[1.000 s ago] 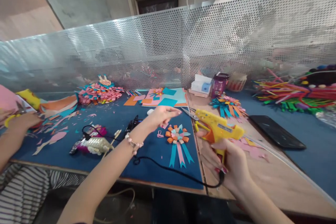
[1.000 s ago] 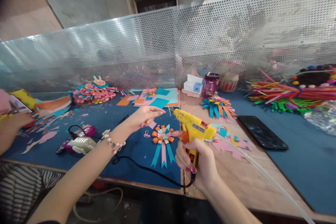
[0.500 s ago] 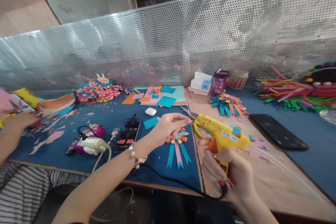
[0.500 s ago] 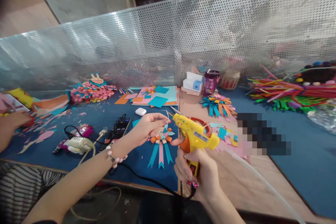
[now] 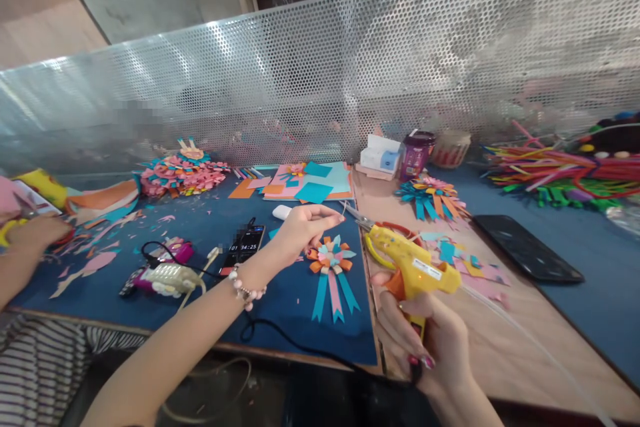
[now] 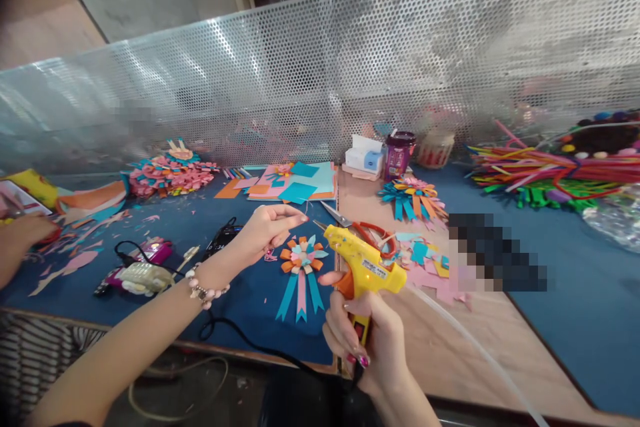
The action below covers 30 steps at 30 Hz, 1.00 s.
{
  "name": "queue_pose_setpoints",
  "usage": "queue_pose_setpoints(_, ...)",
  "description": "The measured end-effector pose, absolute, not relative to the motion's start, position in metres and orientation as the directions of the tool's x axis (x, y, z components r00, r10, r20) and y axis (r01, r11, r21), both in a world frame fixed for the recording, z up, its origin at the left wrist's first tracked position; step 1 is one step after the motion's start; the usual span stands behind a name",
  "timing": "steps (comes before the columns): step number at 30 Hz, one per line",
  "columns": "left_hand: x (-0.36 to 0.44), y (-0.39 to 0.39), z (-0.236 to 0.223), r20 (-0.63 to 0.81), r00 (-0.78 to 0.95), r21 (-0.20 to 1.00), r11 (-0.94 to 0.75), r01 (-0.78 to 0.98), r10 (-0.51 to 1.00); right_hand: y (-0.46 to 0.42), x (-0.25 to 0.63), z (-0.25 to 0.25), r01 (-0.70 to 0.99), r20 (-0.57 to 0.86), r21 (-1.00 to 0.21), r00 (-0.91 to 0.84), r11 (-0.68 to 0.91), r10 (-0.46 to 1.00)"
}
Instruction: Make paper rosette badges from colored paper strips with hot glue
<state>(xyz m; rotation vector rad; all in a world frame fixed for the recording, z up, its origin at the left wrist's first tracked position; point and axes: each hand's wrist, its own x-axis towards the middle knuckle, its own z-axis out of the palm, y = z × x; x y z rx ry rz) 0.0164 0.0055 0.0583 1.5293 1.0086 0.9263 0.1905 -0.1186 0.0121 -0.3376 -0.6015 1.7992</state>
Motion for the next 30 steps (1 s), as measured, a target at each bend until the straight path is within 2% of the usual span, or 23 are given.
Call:
queue_pose_setpoints(5,0.015,0.012,0.063,0.076,0.32,0.94,-0.175,0.293,0.944,-0.125,0.191,0.006,-0.76,0.048,-0.631,-0.235,-0.153,0.971)
queue_pose_setpoints(9,0.02,0.03,0.062,0.073,0.355,0.859,-0.24,0.452,0.932,-0.136,0.181,-0.009,-0.76,0.051,-0.647,0.043,0.066,0.998)
queue_pose_setpoints(12,0.036,0.05,0.057,0.079,0.449,0.758,-0.346,0.553,0.89,-0.143,0.172,-0.019,-0.751,0.046,-0.612,0.28,0.249,0.959)
queue_pose_setpoints(15,0.07,0.07,0.051,0.078,0.535,0.679,-0.438,0.589,0.841,-0.146,0.171,-0.021,-0.713,0.064,-0.59,0.428,0.38,0.901)
queue_pose_setpoints(23,0.175,0.109,0.032,0.169,0.733,0.522,-0.691,0.5,0.659,-0.142,0.178,-0.023,-0.717,0.049,-0.57,0.458,0.401,0.888)
queue_pose_setpoints(27,0.195,0.114,0.027,0.151,0.805,0.486,-0.753,0.445,0.573,-0.145,0.18,-0.028,-0.729,0.059,-0.578,0.413,0.368,0.909)
queue_pose_setpoints(30,0.19,0.112,0.032,0.149,0.804,0.476,-0.754,0.452,0.576,-0.146,0.181,-0.027,-0.72,0.064,-0.576,0.433,0.387,0.899)
